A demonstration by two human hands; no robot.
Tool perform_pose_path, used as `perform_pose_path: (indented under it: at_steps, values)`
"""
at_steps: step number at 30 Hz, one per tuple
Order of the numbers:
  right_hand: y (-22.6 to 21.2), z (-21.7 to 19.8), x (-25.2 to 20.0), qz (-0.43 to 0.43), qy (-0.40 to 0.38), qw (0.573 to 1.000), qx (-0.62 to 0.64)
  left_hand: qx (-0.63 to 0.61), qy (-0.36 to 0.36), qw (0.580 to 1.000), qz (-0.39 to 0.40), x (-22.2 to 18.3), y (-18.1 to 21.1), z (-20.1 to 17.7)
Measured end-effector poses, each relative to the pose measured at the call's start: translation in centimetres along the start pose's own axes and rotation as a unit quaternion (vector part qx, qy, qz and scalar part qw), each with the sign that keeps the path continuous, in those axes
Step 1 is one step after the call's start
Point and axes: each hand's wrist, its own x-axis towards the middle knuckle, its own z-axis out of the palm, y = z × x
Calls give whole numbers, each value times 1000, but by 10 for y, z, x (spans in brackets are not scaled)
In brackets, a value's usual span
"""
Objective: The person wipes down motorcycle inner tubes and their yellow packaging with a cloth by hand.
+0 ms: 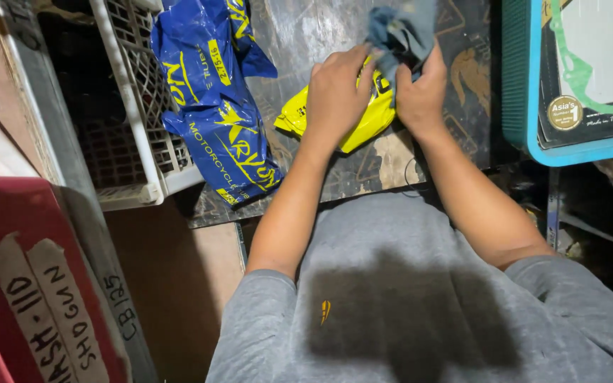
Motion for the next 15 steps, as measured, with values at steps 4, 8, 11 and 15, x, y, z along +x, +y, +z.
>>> perform_pose_path:
  at_steps: [4, 8, 11, 15]
  values:
    - [-12, -12, 17, -70, -44, 996, -37, 0, -15, 1000, -7, -3, 1, -3]
    - [-3, -32, 29, -107, -90, 962, -235, 5, -4, 1000, 0, -1, 5, -1]
    - [-14, -38, 25, -116, -64, 977, -169, 5, -4, 1000, -4, -5, 6, -6]
    - [-64, -46, 28, -83, -66, 991, -76, 1, 7, 1000, -4, -4, 9, -9]
